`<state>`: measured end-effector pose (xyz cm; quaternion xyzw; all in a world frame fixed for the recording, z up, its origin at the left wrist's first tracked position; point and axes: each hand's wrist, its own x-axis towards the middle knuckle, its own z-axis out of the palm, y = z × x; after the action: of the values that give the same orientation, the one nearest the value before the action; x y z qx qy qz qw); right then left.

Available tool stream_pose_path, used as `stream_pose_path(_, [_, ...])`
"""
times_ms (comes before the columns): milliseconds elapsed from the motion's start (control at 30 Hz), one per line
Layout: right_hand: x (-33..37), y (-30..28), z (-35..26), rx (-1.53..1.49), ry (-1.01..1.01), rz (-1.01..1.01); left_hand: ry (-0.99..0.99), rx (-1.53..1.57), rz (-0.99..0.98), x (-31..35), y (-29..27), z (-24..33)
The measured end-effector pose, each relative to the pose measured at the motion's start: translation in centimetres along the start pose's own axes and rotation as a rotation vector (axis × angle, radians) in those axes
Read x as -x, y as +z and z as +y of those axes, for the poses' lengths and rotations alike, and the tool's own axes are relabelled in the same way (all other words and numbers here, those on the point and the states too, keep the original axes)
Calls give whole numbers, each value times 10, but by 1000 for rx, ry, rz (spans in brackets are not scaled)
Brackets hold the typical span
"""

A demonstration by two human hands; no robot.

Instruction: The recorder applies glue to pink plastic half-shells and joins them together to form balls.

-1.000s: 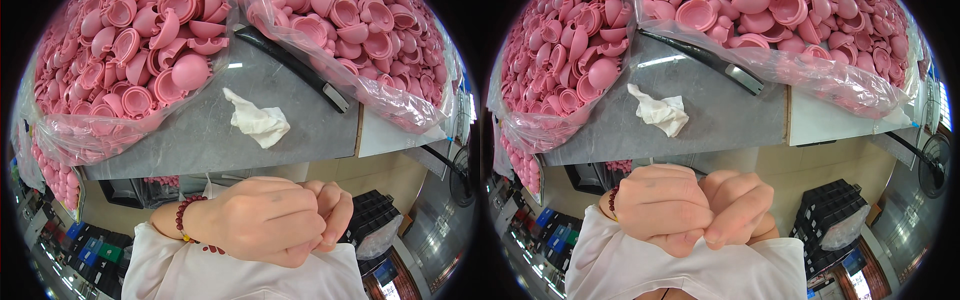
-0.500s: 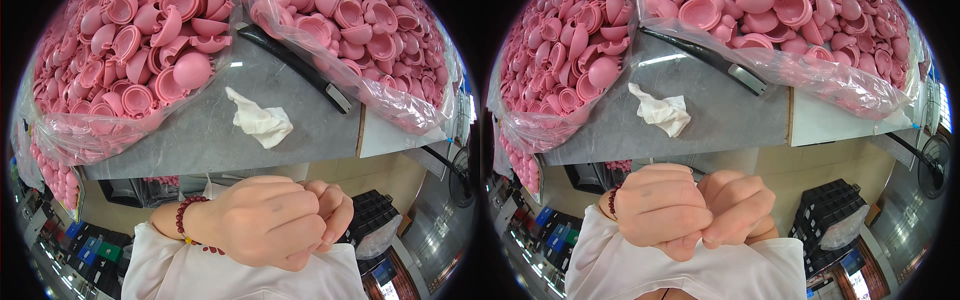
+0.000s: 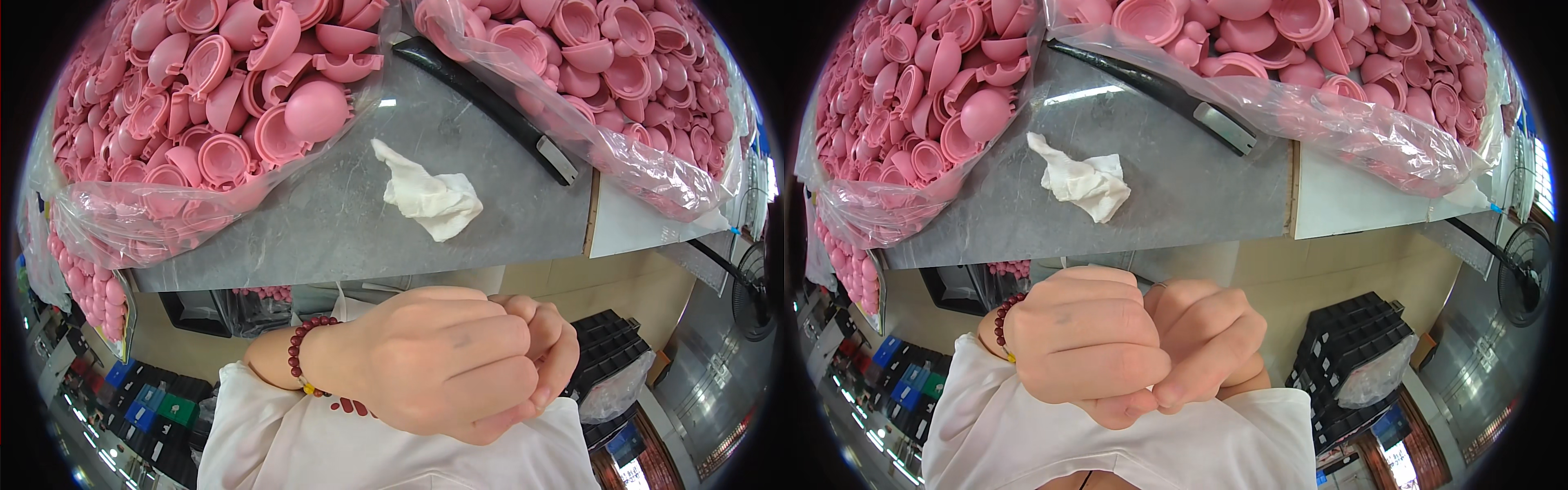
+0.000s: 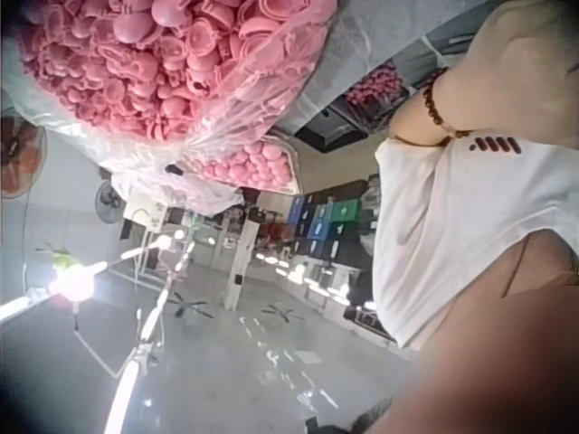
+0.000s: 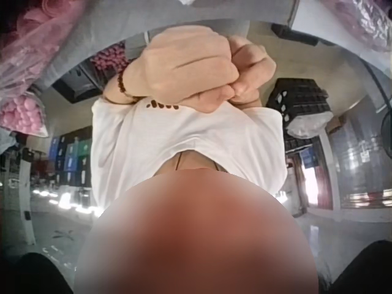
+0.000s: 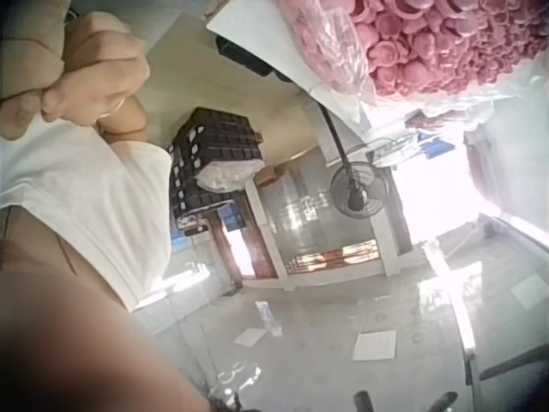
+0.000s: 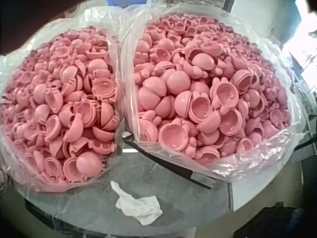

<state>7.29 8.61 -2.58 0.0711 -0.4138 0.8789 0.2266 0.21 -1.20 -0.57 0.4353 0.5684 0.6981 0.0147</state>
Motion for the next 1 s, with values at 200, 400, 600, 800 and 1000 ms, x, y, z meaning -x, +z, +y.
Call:
stream_pose_path(200, [1,-3,0,44,-28,-17,81,-150,-38,3,-2,-3])
stream_pose_path(400, [-1,-7,0,78,-44,-117,125,-212,-32,2,-2,-3])
stream_pose_path(600, [0,-7,-3,3,-23,-84,133,-169,-16,3,0,-4])
stream_pose_path(800, [-1,-7,0,-9,-43,-100,166,-140,33,4,5,-7])
stream_pose_path(1000, [-5,-6,2,41,-156,-121,190,-127,-60,2,-1,-7])
